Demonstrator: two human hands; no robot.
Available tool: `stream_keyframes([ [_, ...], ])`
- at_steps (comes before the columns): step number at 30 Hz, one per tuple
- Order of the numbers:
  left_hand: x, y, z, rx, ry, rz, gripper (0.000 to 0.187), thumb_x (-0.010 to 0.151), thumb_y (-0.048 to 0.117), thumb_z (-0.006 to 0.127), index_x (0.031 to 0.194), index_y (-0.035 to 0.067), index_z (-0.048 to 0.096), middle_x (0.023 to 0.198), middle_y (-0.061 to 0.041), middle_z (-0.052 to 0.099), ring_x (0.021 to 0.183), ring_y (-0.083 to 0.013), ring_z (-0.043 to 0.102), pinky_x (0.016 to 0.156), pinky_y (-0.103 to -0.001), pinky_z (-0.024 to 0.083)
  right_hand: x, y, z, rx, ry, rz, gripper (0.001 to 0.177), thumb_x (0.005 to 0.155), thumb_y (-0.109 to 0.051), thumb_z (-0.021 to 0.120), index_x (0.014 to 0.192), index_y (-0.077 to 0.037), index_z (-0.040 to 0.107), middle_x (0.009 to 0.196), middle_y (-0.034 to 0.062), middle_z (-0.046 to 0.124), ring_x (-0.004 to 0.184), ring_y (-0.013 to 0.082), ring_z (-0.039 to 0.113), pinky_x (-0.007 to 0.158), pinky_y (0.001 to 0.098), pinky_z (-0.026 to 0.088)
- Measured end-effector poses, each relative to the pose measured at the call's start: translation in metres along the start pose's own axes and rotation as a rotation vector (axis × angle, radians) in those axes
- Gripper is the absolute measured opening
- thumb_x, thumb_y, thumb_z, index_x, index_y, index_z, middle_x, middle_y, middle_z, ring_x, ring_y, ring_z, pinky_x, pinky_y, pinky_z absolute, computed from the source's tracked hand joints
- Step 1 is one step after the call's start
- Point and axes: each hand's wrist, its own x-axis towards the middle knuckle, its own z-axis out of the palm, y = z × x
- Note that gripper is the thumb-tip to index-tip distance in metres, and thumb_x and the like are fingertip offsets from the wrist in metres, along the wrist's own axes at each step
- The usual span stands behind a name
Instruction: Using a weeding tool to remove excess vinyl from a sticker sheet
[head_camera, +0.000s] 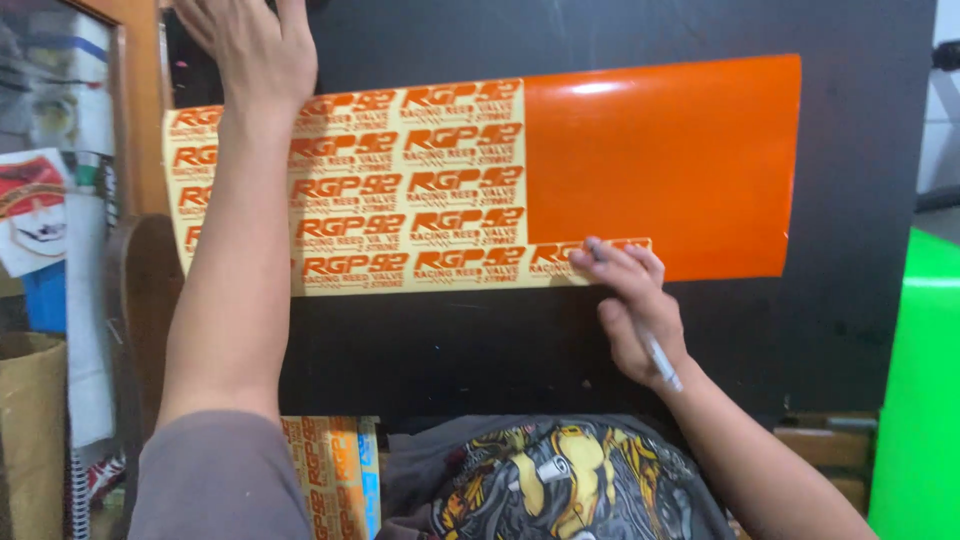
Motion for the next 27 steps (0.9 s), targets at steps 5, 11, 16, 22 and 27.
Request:
stream_keyframes([
  [5, -0.110, 0.116, -0.027, -0.133, 0.075, 0.150, 0.057, 0.124, 0.038, 0.046, 0.170, 0.015, 0.020, 0.176, -0.014, 0.006, 0.167, -0.0353, -0.001, 0.146, -0.057, 0.010, 0.010, -0.011, -0.012, 0.276, 0.293, 0.067, 0.037, 0.116, -0.028, 0.042, 0.139, 0.000, 0.050, 0.139, 0.0199, 0.064, 0.141, 0.0358, 0.062, 0.129, 0.0483, 0.046],
  [11, -0.179, 0.222, 0.006, -0.209, -0.038, 0.305, 0.072, 0.121, 0.062, 0.036, 0.173, 0.029, 0.000, 0.181, -0.007, -0.012, 0.173, -0.0380, -0.005, 0.143, -0.074, 0.014, 0.022, 0.012, -0.063, -0.182, 0.447, 0.127, 0.028, 0.117, -0.006, 0.045, 0.142, 0.004, 0.053, 0.138, 0.0230, 0.065, 0.137, 0.0351, 0.060, 0.122, 0.0465, 0.044],
  [16, -0.190, 0.243, 0.027, 0.125, -0.259, 0.433, 0.077, 0.111, 0.065, 0.037, 0.164, 0.011, 0.024, 0.169, -0.019, 0.013, 0.158, -0.0389, 0.014, 0.129, -0.055, 0.012, 0.010, 0.044, -0.083, -0.488, 0.301, 0.296, 0.036, 0.112, -0.012, 0.051, 0.147, -0.003, 0.056, 0.145, 0.0288, 0.061, 0.137, 0.0448, 0.053, 0.109, 0.0544, 0.043],
  [22, -0.191, 0.253, 0.048, -0.045, -0.178, 0.402, 0.084, 0.106, 0.068, 0.032, 0.164, 0.008, 0.024, 0.169, -0.025, 0.005, 0.158, -0.0479, 0.005, 0.124, -0.068, 0.010, -0.005, 0.082, -0.076, -0.630, 0.253, 0.141, 0.038, 0.107, -0.014, 0.066, 0.143, -0.004, 0.063, 0.152, 0.0133, 0.062, 0.148, 0.0282, 0.047, 0.125, 0.0429, 0.018],
  [27, -0.207, 0.281, 0.068, -0.135, -0.044, 0.435, 0.084, 0.101, 0.069, 0.040, 0.160, 0.010, 0.031, 0.167, -0.022, 0.022, 0.158, -0.0441, 0.020, 0.125, -0.066, 0.018, -0.001, 0.078, -0.084, -0.654, 0.219, 0.176, 0.040, 0.108, -0.023, 0.066, 0.145, -0.007, 0.062, 0.152, 0.0125, 0.063, 0.148, 0.0285, 0.048, 0.124, 0.0491, 0.014],
])
